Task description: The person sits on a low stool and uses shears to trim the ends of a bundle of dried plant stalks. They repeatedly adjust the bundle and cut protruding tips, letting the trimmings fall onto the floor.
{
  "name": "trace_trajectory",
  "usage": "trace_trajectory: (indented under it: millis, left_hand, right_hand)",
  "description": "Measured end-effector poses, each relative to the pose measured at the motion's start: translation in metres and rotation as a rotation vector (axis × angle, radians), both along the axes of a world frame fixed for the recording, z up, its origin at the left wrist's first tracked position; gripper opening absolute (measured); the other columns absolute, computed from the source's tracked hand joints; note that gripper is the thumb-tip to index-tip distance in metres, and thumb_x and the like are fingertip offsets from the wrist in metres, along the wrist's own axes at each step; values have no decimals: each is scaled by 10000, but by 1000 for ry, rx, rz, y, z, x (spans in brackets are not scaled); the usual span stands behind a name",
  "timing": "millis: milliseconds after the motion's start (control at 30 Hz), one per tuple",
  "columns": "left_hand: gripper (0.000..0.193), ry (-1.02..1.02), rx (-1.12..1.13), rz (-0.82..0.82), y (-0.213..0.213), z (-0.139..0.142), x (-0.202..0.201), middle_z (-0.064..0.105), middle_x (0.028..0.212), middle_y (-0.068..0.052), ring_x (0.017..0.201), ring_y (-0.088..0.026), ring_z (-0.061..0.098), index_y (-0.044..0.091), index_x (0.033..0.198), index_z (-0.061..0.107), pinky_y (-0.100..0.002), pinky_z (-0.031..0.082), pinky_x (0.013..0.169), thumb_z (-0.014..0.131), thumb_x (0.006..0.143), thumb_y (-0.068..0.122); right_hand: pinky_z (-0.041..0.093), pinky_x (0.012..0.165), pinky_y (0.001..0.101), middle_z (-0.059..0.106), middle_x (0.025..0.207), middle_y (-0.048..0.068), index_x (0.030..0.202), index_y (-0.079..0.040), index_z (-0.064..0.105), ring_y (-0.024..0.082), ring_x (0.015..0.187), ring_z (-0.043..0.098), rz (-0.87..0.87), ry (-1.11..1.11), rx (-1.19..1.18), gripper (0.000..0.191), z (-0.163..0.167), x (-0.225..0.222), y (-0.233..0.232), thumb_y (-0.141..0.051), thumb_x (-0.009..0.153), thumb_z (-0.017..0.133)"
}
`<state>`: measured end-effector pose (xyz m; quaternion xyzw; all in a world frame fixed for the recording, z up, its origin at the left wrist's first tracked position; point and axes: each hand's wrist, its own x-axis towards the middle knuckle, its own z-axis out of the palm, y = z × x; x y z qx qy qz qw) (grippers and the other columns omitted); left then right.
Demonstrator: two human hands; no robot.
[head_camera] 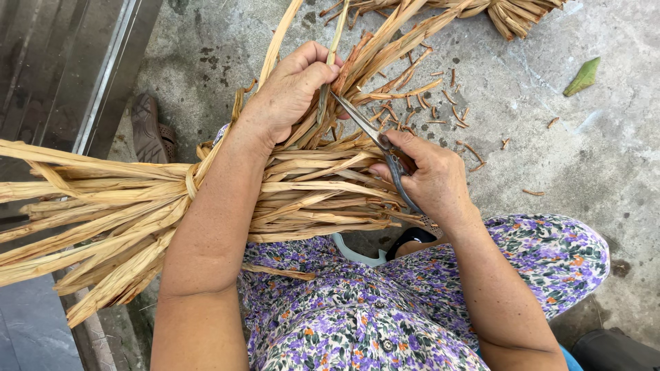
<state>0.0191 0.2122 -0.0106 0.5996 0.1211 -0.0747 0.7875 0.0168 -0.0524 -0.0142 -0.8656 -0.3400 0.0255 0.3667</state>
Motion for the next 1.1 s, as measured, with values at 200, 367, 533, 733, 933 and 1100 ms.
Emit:
trace_trajectory:
  millis: [200, 367, 533, 733, 933, 1100]
  left_hand:
    - [122, -37, 82, 6, 2, -6, 3, 650, 977, -59, 877, -134, 641, 58, 1072, 605, -328, 620, 740, 564, 983, 132]
    - [102, -69, 212, 6, 2, -12, 3, 639, 989, -9, 913, -83, 576, 99, 1065, 643, -235, 511, 813, 594, 987, 143]
    - [123, 28, 9, 2, 3, -4, 2, 674, 932, -83, 807, -171, 659, 72, 1043, 594, -325, 605, 690, 579, 979, 176]
    - [268, -46, 37, -12, -1, 9, -3, 709, 976, -85, 821, -123, 731, 64, 1090, 547, -330, 659, 685, 711, 961, 232]
    - [384, -82, 180, 11, -5, 11, -5, 705, 960, -55, 741, -101, 670, 36, 1156, 608, -261, 590, 628, 842, 875, 153]
    - [379, -83, 81, 181, 3, 3, -3, 722, 958, -52, 731, -90, 683, 33, 1188, 603, -227, 591, 588, 815, 883, 106]
  right_hand:
    - [572, 698, 334, 756, 1011, 97, 1204, -93, 707, 227, 819, 742, 22, 45, 31, 489, 3, 1, 1, -292, 798, 893]
    - [557, 677, 340, 757, 997, 108, 1204, -88, 711, 241, 784, 716, 20, -32, -10, 498, 2, 0, 4, -277, 789, 910]
    - [517, 626, 267, 689, 857, 50, 1211, -82, 705, 106, 703, 642, 9, 116, 141, 451, -9, 0, -1, -248, 840, 899]
    - [428, 536, 203, 600, 769, -46, 1224, -127, 668, 21, 622, 540, -232, 537, 463, 368, -21, 6, -22, -191, 901, 832]
    - [455, 636, 203, 609, 836, -38, 1250, -121, 649, 44, 722, 566, -143, 510, 490, 367, -26, -1, -32, -204, 929, 805]
    - [497, 734, 237, 617, 839, -28, 1235, -98, 670, 65, 767, 587, -33, 425, 201, 445, -28, -10, -27, -271, 866, 847]
